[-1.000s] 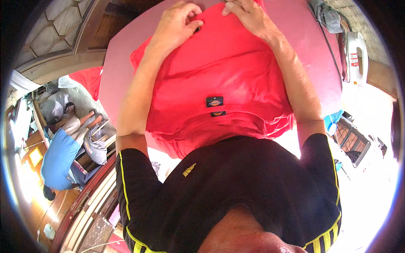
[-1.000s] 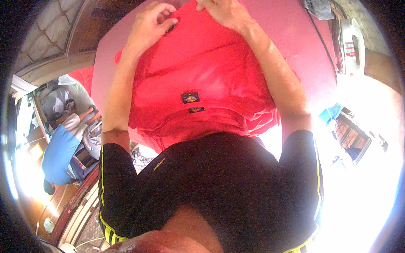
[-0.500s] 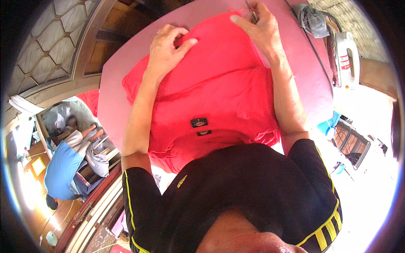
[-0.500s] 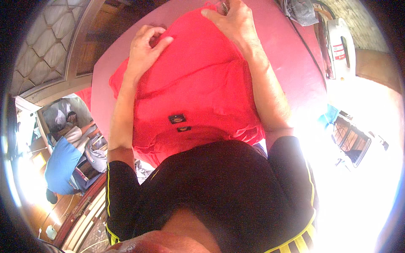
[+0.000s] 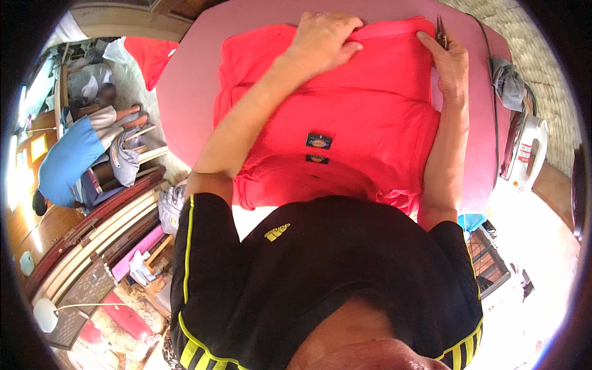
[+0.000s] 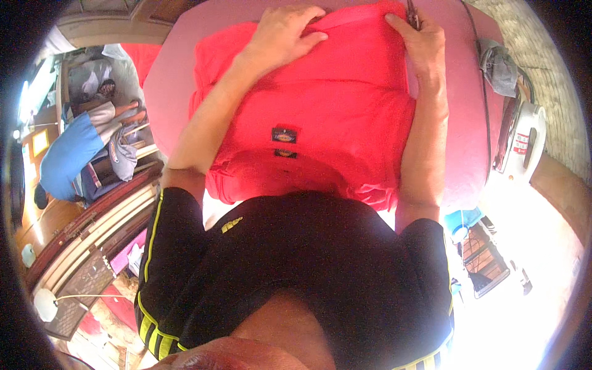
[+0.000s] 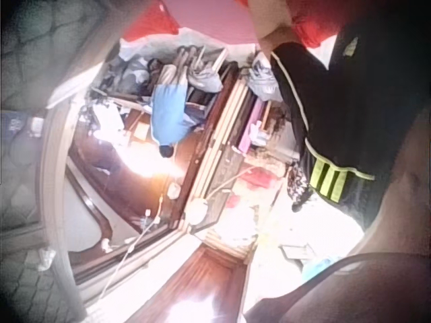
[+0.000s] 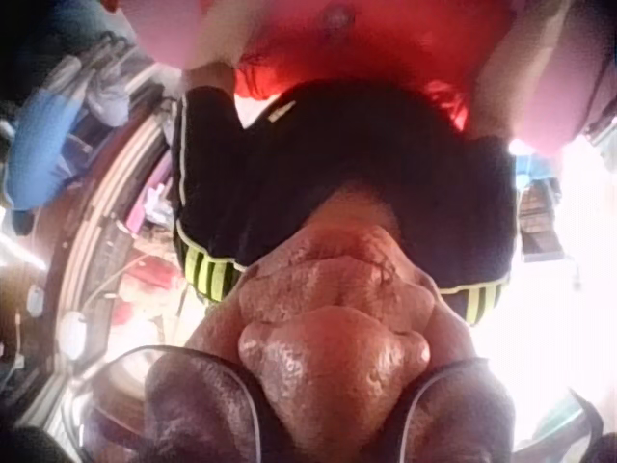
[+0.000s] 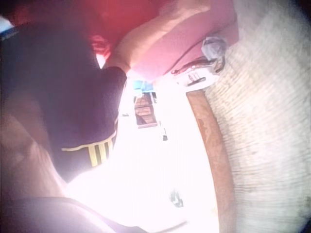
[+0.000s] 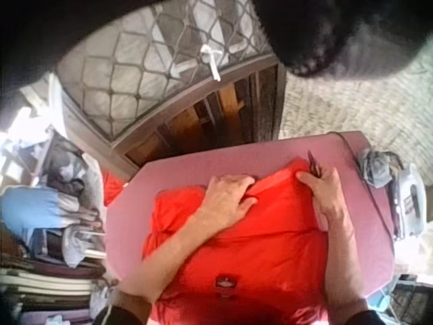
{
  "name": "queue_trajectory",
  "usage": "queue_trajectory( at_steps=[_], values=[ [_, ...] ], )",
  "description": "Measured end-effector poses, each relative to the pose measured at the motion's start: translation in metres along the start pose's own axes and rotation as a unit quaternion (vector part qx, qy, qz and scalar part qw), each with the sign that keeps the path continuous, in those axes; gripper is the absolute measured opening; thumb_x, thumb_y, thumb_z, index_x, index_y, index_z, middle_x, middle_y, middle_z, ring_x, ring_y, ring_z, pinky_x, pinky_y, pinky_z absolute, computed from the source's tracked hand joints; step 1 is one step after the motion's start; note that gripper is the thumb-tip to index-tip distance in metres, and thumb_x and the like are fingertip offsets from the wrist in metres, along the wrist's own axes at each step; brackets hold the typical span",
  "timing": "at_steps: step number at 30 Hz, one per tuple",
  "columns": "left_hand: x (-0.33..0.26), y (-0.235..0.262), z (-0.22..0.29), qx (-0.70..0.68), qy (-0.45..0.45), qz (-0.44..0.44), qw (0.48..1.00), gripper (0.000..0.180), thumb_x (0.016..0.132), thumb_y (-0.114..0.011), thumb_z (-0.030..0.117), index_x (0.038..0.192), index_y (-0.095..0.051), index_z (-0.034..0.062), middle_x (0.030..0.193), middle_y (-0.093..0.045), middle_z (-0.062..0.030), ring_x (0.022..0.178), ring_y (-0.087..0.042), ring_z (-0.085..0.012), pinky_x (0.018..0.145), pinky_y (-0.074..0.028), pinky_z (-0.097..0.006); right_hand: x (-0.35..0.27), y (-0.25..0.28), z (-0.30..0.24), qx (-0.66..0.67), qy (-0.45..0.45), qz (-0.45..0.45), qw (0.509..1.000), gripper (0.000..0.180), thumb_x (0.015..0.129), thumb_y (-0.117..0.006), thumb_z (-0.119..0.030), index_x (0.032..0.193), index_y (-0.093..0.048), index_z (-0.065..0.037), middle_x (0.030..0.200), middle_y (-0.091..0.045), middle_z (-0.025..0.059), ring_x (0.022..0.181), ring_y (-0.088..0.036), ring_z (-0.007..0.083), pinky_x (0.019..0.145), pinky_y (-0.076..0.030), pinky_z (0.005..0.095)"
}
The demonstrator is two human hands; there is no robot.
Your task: The person uses a small pair of scissors to trim loose threads and fabric edges from a stack of red shirts. They handle the shirts one by one, cutting small imperfections and occasionally adjusting the pile on the table.
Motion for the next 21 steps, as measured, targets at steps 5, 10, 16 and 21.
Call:
queue_trajectory(
  at_steps=[5,10,16,21],
  values=[
    [-0.023,0.049,-0.059,-0.099,-0.007,-0.204,0.974,0.026,0.09,-0.069,0.025,0.104,-0.065,0.004,0.103,-0.066,-0.0153,0.093,-0.065,-0.0302,0.082,-0.051,-0.039,0.014,0.01,0.019,0.025,-0.042,-0.021,0.999,0.018,0.087,-0.077,-0.014,0.078,-0.062,-0.011,0.061,-0.039,-0.0112,0.052,-0.032,0.0022,0.047,-0.024,0.023],
    [-0.051,0.082,-0.111,-0.063,-0.009,-0.192,0.979,0.035,0.089,-0.072,0.03,0.109,-0.064,0.0024,0.099,-0.069,-0.0135,0.094,-0.064,-0.0301,0.086,-0.048,-0.038,0.009,0.007,0.004,0.047,-0.079,-0.027,0.995,0.029,0.084,-0.08,-0.018,0.067,-0.056,-0.016,0.057,-0.048,-0.0072,0.046,-0.04,0.0044,0.043,-0.026,0.0231],
    [-0.059,0.127,-0.071,-0.083,-0.033,-0.111,0.99,0.029,0.083,-0.077,0.023,0.098,-0.068,0.0003,0.089,-0.067,-0.0118,0.082,-0.063,-0.0276,0.076,-0.049,-0.038,-0.028,0.029,-0.026,0.064,-0.076,-0.089,0.991,0.021,0.087,-0.077,-0.017,0.075,-0.061,-0.012,0.06,-0.049,-0.0064,0.048,-0.042,0.0076,0.045,-0.029,0.0248],
    [-0.129,0.149,-0.017,0.063,-0.048,-0.141,0.987,0.029,0.077,-0.081,0.021,0.099,-0.071,0.0044,0.099,-0.068,-0.0093,0.1,-0.064,-0.0286,0.087,-0.046,-0.044,-0.126,0.053,-0.044,0.106,-0.12,-0.187,0.969,0.019,0.092,-0.073,-0.021,0.1,-0.068,-0.004,0.075,-0.059,-0.0059,0.065,-0.052,0.0068,0.061,-0.043,0.0238]
  ],
)
Point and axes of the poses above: each hand's wrist, its own x-axis towards the middle knuckle, its own y-axis out of the back of the hand, z = x × y, the point moved 4 cm from there along x, towards the middle knuckle
